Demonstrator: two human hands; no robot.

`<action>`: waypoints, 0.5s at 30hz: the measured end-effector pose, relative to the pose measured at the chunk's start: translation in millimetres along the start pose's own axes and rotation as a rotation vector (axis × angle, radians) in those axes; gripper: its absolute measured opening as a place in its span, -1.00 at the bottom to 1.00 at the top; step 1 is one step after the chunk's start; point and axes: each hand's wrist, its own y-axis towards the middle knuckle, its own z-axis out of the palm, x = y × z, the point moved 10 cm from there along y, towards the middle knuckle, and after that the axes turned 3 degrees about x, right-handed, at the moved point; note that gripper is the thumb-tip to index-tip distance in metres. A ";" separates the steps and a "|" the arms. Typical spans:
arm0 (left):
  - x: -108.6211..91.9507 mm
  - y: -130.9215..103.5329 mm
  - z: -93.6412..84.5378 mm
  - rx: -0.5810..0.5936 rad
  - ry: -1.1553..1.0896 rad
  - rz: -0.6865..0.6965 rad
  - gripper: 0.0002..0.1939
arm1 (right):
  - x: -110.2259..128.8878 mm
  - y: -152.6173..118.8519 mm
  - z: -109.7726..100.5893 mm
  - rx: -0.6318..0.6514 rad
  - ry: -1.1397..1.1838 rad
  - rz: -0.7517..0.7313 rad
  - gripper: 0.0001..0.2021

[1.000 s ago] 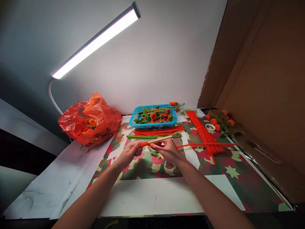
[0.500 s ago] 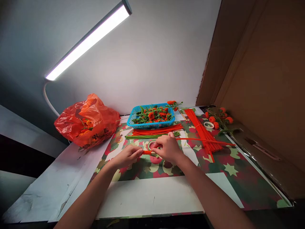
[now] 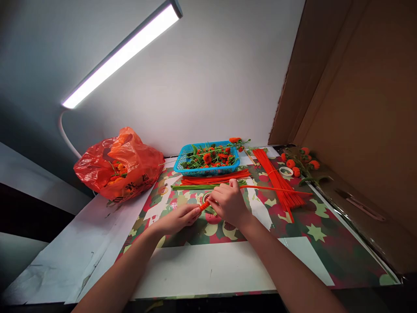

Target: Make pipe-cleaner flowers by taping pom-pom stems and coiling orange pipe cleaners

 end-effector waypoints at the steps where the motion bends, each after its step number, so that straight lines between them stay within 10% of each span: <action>1: 1.2 2.1 1.4 -0.008 -0.116 0.008 -0.53 | -0.5 -0.1 -3.8 -0.030 -0.007 0.013 -0.75; 9: 5.1 10.5 -0.5 -0.194 -0.712 0.091 -0.56 | -4.0 -6.0 -26.2 -0.256 0.151 0.184 -0.85; 15: -0.9 9.3 6.6 -0.076 -0.794 0.153 -0.56 | -40.1 -4.2 3.5 -0.076 0.767 0.462 -0.78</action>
